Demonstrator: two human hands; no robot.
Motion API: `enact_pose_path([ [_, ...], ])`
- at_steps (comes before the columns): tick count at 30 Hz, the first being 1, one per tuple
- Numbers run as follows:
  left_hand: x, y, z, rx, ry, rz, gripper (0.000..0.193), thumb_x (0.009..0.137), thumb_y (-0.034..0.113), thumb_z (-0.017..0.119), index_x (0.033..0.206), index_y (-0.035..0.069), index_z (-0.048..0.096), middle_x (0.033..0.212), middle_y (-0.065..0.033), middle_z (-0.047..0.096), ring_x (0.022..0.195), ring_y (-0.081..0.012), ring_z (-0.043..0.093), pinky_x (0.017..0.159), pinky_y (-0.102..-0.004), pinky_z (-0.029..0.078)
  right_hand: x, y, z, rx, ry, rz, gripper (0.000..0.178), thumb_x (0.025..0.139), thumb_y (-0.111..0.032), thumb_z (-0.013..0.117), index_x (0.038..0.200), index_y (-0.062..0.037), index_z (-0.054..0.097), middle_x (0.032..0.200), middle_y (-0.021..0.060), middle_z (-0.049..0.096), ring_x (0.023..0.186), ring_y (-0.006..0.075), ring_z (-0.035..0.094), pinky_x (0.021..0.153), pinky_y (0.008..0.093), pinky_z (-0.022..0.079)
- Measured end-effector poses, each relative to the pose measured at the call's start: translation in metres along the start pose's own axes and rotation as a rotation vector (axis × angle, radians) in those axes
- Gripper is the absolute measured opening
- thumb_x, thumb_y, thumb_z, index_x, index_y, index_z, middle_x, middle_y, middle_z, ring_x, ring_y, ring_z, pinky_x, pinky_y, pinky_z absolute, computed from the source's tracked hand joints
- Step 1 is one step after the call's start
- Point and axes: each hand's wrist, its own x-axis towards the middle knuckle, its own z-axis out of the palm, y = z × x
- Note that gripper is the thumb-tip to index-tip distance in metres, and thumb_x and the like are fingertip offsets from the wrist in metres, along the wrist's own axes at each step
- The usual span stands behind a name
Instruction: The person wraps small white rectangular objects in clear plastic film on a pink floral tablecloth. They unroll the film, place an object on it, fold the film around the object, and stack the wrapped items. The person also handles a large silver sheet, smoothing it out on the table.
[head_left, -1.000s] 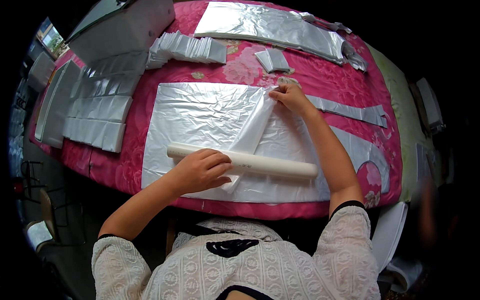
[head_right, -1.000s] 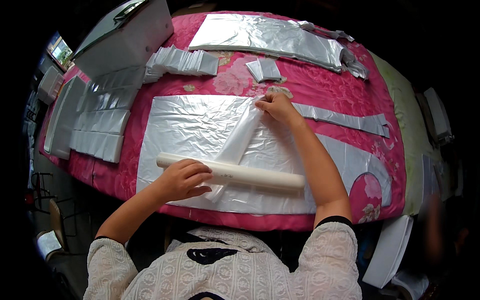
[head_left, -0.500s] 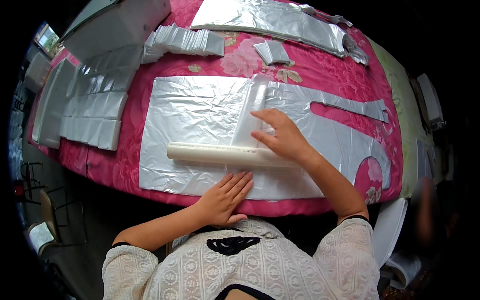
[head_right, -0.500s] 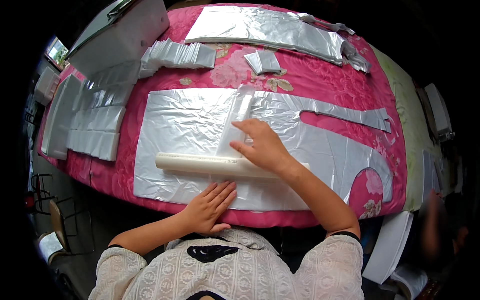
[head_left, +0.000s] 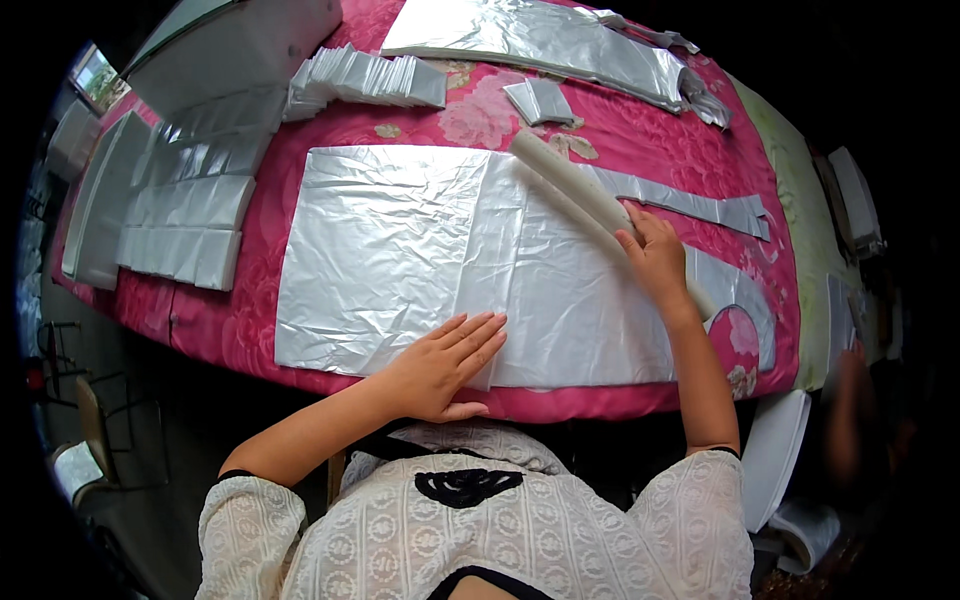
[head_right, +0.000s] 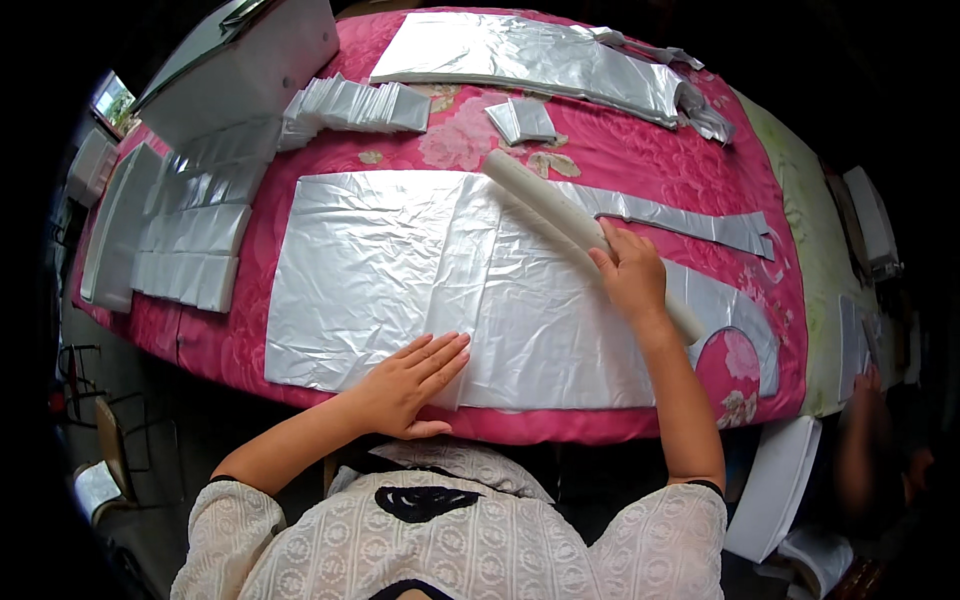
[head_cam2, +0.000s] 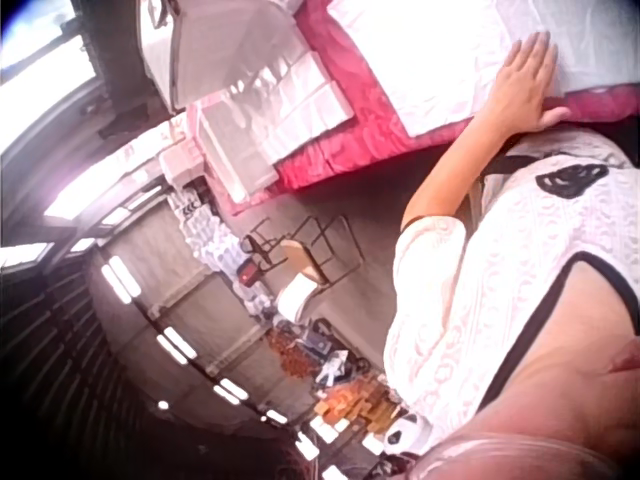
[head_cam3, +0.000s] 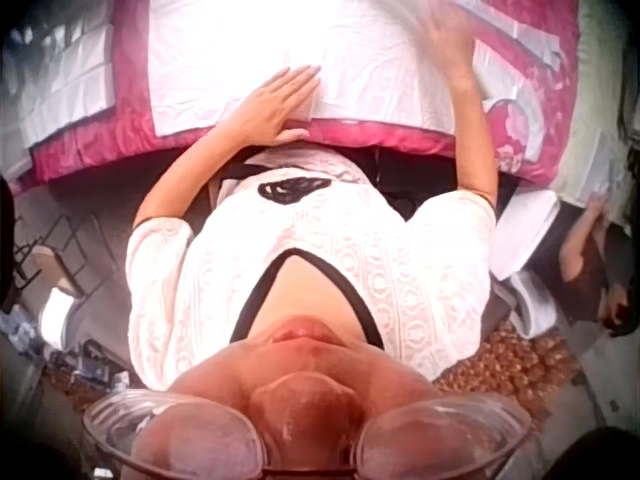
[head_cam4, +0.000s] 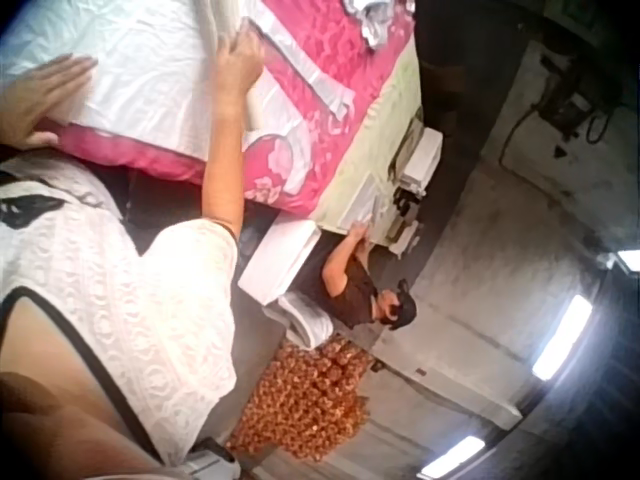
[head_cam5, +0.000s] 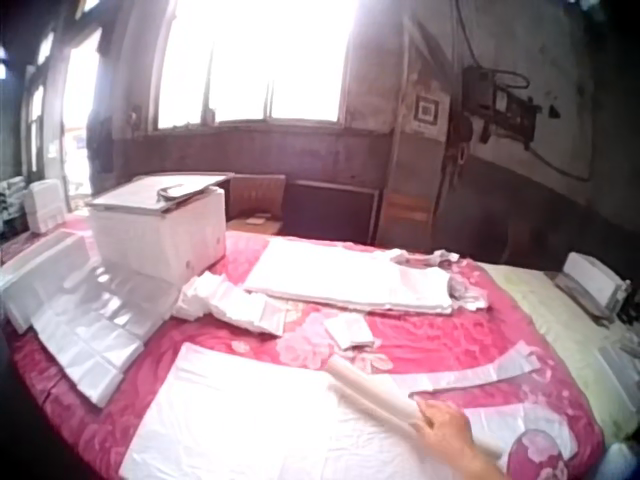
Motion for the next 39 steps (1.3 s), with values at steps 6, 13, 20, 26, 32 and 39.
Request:
enact_pose_path([
  [6,-0.006,0.020,0.028,0.097,0.006,-0.091,0.081,0.073,0.045,0.057,0.132,-0.004,0.031,0.140,-0.0205,0.029,0.131,-0.0313,0.027,0.107,-0.0441,0.020,-0.042,-0.096,0.017,0.244,-0.308,-0.392,0.044,0.072,-0.017,0.068,0.114,-0.0105,0.058,0.103,0.0064,0.060,0.094,0.0262,0.054,0.084,0.0370,0.043],
  [13,-0.006,0.028,0.024,0.158,-0.075,-0.088,0.079,0.071,0.035,0.062,0.134,-0.002,0.030,0.141,-0.0182,0.029,0.131,-0.0294,0.027,0.108,-0.0422,0.021,0.025,-0.089,0.062,0.184,-0.116,-0.439,0.037,0.074,-0.021,0.066,0.110,-0.0124,0.061,0.101,0.0028,0.062,0.093,0.0235,0.053,0.085,0.0374,0.041],
  [20,-0.023,-0.005,0.013,-0.039,-0.081,0.177,0.060,0.077,0.025,0.061,0.126,-0.003,0.040,0.136,-0.0153,0.036,0.127,-0.0271,0.035,0.106,-0.0381,0.029,0.069,-0.078,0.078,0.161,0.033,-0.384,0.037,0.074,-0.010,0.063,0.110,-0.0092,0.060,0.114,0.0089,0.057,0.112,0.0264,0.046,0.096,0.0383,0.038],
  [26,-0.028,-0.011,0.017,0.098,0.028,0.320,0.042,0.079,0.016,0.057,0.117,-0.001,0.050,0.128,-0.0135,0.047,0.119,-0.0257,0.046,0.098,-0.0354,0.040,-0.023,-0.098,0.047,0.445,-0.527,-0.598,0.050,0.065,0.005,0.052,0.114,-0.0035,0.055,0.126,0.0127,0.048,0.118,0.0313,0.043,0.099,0.0387,0.037],
  [32,-0.026,-0.010,0.012,-0.191,0.295,0.224,0.047,0.072,0.009,0.063,0.118,0.005,0.052,0.126,-0.0116,0.050,0.117,-0.0259,0.049,0.095,-0.0363,0.042,-0.062,-0.112,0.037,0.400,-0.439,-0.589,0.046,0.065,-0.002,0.058,0.111,-0.0025,0.056,0.123,0.0133,0.050,0.117,0.0291,0.045,0.097,0.0368,0.039],
  [39,-0.003,-0.020,0.003,0.022,0.247,-0.077,0.059,0.065,0.005,0.060,0.123,0.004,0.048,0.120,-0.0110,0.054,0.108,-0.0262,0.053,0.089,-0.0399,0.043,-0.063,-0.105,0.044,0.330,-0.208,-0.473,0.028,0.068,-0.004,0.063,0.097,-0.0064,0.063,0.099,0.0073,0.061,0.089,0.0244,0.058,0.074,0.0336,0.050],
])
